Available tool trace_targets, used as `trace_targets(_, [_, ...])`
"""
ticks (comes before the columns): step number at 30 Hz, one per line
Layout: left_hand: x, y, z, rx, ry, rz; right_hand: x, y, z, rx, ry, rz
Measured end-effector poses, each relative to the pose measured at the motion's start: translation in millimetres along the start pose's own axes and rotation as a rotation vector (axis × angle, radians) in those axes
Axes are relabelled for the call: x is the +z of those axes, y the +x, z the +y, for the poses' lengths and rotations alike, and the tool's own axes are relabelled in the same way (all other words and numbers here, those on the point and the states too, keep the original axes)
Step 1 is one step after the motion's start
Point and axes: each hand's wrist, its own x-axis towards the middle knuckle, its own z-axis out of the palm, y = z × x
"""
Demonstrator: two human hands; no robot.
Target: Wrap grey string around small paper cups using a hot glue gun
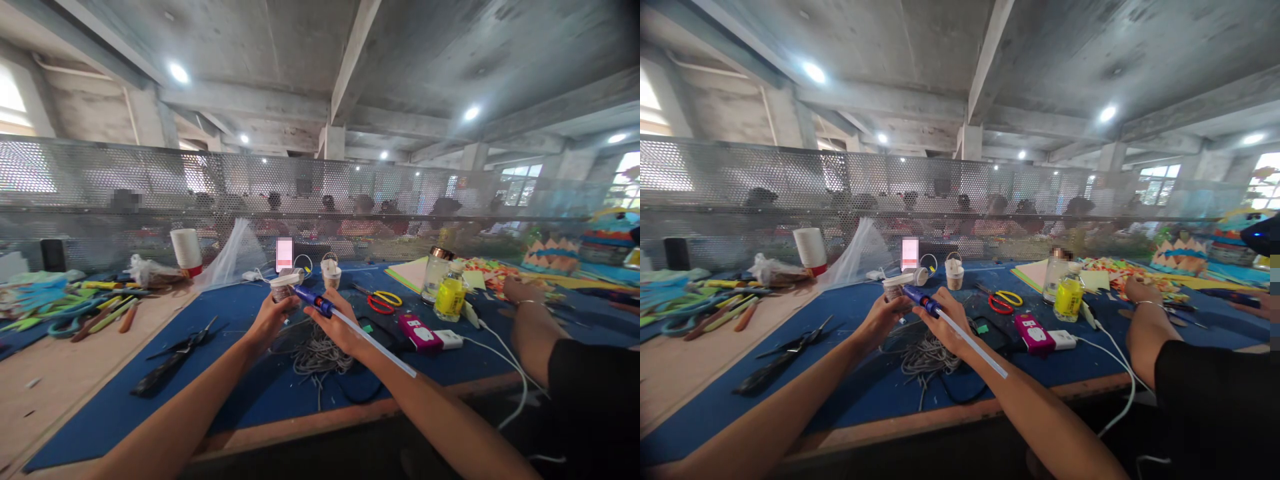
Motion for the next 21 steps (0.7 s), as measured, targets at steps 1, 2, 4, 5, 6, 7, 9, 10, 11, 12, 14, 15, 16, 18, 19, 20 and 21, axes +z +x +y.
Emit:
trace_targets(1, [0.0,-0.1,0.1,-0.002,0.003,0.001,-0.1,0.1,-0.3,-0.001,-0.002,0.001])
trace_targets(2, [0.0,-0.3,0.3,-0.004,0.004,0.0,-0.1,0.2,-0.2,-0.003,-0.004,0.003])
trace_targets(4, [0.3,-0.5,0.7,-0.002,0.001,-0.002,0.4,0.0,0.9,-0.01,-0.004,0.007])
trace_targets(5, [0.4,-0.6,0.9,-0.001,-0.002,-0.005,0.9,-0.3,1.9,-0.014,-0.003,0.009])
trace_targets(6, [0.4,-0.6,0.9,-0.001,-0.005,-0.01,1.4,-0.5,3.0,-0.02,-0.002,0.011])
trace_targets(7, [0.3,-0.4,0.8,-0.003,-0.008,-0.017,2.0,-0.8,4.2,-0.027,-0.005,0.017])
trace_targets(9, [-0.2,0.1,0.1,-0.007,-0.01,-0.019,3.1,-1.4,6.3,-0.05,-0.017,0.032])
trace_targets(10, [-0.4,0.3,-0.3,-0.009,-0.011,-0.017,3.6,-1.6,7.2,-0.064,-0.023,0.038])
trace_targets(11, [-0.7,0.5,-0.7,-0.011,-0.012,-0.016,3.9,-1.7,7.8,-0.078,-0.028,0.043])
trace_targets(12, [-0.8,0.6,-0.9,-0.008,-0.013,-0.015,4.2,-1.8,8.2,-0.088,-0.034,0.049])
trace_targets(14, [-0.6,0.4,-0.9,-0.005,-0.013,-0.019,4.3,-1.8,8.6,-0.097,-0.043,0.057])
trace_targets(15, [-0.3,0.2,-0.6,-0.002,-0.013,-0.021,4.3,-1.8,8.7,-0.097,-0.047,0.061])
trace_targets(16, [0.1,-0.1,-0.2,-0.001,-0.013,-0.021,4.2,-1.7,8.8,-0.096,-0.052,0.061])
trace_targets(18, [0.9,-0.4,0.5,-0.001,-0.014,-0.014,4.2,-1.7,9.2,-0.098,-0.06,0.062])
trace_targets(19, [1.2,-0.3,0.8,-0.001,-0.014,-0.007,4.2,-1.7,9.6,-0.1,-0.065,0.064])
trace_targets(20, [1.4,-0.1,0.8,-0.002,-0.014,-0.001,4.3,-1.7,10.1,-0.102,-0.07,0.067])
trace_targets(21, [1.4,0.3,0.7,-0.003,-0.014,0.004,4.5,-1.8,10.6,-0.103,-0.073,0.071])
